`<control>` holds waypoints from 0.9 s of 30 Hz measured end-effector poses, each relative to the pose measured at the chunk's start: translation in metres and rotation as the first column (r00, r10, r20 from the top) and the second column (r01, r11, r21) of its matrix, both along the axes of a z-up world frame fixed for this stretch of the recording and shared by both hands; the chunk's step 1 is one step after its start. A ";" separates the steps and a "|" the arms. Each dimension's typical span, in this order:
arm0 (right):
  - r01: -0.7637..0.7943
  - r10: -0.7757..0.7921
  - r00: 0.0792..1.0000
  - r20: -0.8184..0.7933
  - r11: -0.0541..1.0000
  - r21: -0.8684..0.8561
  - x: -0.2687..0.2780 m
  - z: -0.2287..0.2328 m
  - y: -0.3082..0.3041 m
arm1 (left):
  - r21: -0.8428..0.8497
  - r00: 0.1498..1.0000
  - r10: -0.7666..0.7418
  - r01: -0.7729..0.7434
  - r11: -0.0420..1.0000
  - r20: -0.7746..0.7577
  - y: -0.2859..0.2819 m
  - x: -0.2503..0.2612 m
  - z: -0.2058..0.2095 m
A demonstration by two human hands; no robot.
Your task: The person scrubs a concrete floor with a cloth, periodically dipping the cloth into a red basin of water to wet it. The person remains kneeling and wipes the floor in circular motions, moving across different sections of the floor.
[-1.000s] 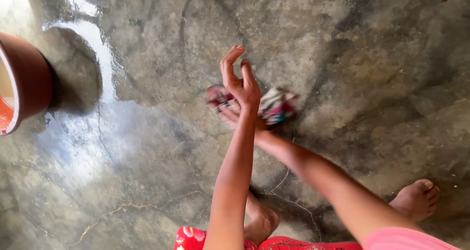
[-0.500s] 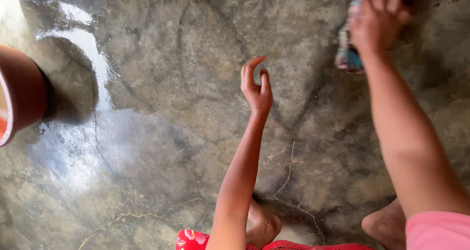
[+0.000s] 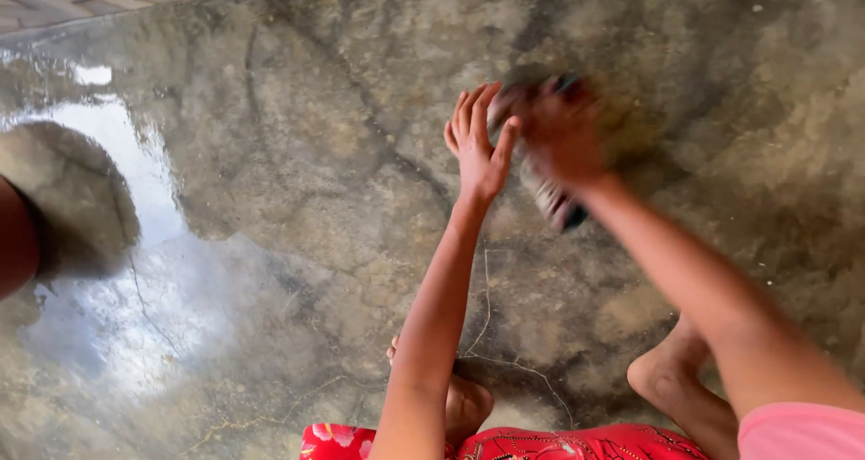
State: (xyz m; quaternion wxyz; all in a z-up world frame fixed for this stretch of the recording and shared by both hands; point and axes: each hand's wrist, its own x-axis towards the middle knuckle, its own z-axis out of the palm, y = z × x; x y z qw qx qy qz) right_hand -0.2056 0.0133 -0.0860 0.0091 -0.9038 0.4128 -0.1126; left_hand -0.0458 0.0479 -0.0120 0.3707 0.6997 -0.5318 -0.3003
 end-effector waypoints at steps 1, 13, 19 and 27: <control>0.127 -0.131 0.987 0.087 0.990 0.057 -0.028 0.022 -0.029 | 0.077 1.000 -0.010 0.009 0.997 0.011 0.005 -0.001 -0.002; 0.458 -0.462 0.887 -0.017 0.874 0.159 -0.113 0.080 -0.039 | 0.646 0.901 -0.388 0.180 0.742 0.194 0.025 -0.055 -0.002; 0.082 -0.082 0.997 -0.011 0.996 0.029 -0.112 0.006 0.011 | 0.706 0.867 -0.452 0.185 0.684 0.211 0.015 -0.055 0.005; 0.494 -0.539 0.827 -0.161 0.833 -0.250 -0.301 -0.039 -0.116 | 0.696 0.859 -0.465 0.202 0.689 0.211 0.021 -0.053 -0.010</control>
